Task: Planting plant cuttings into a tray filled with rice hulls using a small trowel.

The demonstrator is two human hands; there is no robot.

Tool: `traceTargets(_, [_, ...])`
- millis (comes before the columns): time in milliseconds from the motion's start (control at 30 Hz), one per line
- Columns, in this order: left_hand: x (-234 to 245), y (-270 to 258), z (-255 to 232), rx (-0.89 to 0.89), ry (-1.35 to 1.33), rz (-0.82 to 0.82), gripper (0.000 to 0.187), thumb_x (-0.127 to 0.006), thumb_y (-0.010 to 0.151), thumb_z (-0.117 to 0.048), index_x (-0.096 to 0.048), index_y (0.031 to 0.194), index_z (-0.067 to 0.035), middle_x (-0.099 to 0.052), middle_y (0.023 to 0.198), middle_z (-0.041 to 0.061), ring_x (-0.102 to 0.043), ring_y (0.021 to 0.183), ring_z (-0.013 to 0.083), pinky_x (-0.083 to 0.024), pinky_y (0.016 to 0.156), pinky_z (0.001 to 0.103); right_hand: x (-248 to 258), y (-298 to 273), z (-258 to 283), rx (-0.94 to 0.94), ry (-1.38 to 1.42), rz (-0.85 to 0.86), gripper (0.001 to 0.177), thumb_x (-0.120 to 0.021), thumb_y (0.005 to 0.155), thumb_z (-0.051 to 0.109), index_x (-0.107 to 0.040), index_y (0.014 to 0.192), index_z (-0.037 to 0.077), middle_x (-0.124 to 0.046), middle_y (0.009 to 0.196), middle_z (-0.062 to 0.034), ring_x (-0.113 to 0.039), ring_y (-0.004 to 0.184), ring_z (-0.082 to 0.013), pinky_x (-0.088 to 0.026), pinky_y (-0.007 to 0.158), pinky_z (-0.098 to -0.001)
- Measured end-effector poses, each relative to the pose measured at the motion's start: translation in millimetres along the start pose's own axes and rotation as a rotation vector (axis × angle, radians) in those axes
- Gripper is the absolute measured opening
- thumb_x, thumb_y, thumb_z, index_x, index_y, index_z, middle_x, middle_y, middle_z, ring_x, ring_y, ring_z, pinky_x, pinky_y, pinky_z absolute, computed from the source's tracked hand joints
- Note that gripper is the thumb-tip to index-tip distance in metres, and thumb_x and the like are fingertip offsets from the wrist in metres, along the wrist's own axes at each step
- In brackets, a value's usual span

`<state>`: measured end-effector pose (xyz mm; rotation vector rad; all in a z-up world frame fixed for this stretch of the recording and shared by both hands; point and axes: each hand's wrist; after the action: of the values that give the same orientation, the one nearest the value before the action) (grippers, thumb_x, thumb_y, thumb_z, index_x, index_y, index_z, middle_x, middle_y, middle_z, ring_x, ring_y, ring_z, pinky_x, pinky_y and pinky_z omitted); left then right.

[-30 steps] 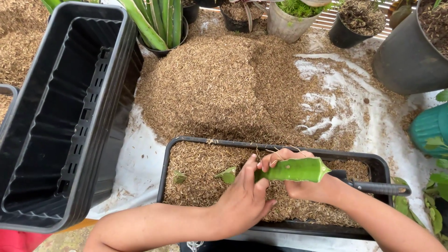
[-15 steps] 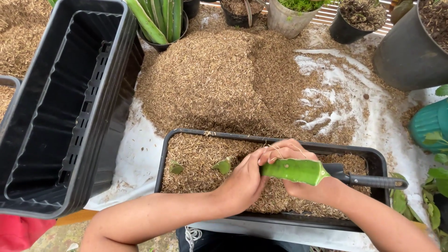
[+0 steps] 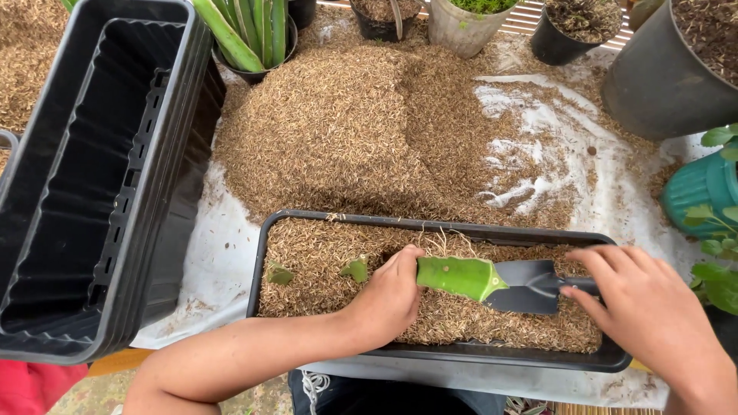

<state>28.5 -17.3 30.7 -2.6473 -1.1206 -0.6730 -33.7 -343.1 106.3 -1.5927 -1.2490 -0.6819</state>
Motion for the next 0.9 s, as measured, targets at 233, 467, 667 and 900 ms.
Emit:
traceTargets(233, [3, 1, -6, 0.030, 0.019, 0.033, 0.041, -0.043, 0.084, 0.023, -0.047, 0.123, 0.009, -0.058, 0.103, 0.016, -0.064, 0.093, 0.0282, -0.060, 0.080, 0.038, -44, -8, 2, -0.025, -0.053, 0.076, 0.057, -0.054, 0.087, 0.064, -0.051, 0.138, 0.039, -0.069, 0.117, 0.0161, -0.067, 0.110, -0.0108, -0.057, 0.091, -0.0295])
traceTargets(467, [6, 1, -8, 0.095, -0.010, 0.041, 0.041, -0.048, 0.086, 0.021, -0.047, 0.124, 0.006, -0.061, 0.102, 0.014, -0.065, 0.092, 0.0252, -0.060, 0.077, 0.036, -32, -22, -18, -0.142, -0.083, -0.484, 0.030, -0.072, 0.089, 0.044, -0.072, 0.117, 0.033, -0.071, 0.111, 0.0075, -0.070, 0.087, -0.0132, -0.062, 0.078, -0.0309])
traceTargets(667, [4, 2, -5, 0.020, 0.068, 0.016, 0.046, -0.047, 0.082, 0.022, -0.044, 0.127, 0.011, -0.058, 0.102, 0.018, -0.065, 0.091, 0.0306, -0.059, 0.070, 0.039, -27, 57, -49, -0.318, -0.196, -0.424, 0.048, -0.047, 0.107, 0.069, -0.066, 0.130, 0.031, -0.073, 0.107, 0.0122, -0.077, 0.075, -0.0143, -0.060, 0.055, -0.0300])
traceTargets(900, [5, 1, -6, 0.011, 0.068, 0.022, 0.037, -0.045, 0.085, 0.022, -0.047, 0.119, 0.008, -0.053, 0.100, 0.015, -0.059, 0.087, 0.0278, -0.054, 0.068, 0.038, -23, 204, -68, -0.412, 0.349, 0.218, 0.056, -0.032, 0.114, 0.046, -0.056, 0.131, -0.002, -0.068, 0.129, -0.0283, -0.068, 0.109, -0.0493, -0.054, 0.079, -0.0610])
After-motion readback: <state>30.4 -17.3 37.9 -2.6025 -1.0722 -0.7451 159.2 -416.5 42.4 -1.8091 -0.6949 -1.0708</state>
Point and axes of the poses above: each hand's wrist, its own y-axis towards the middle knuckle, its own x-axis out of the back of the hand, z = x × y
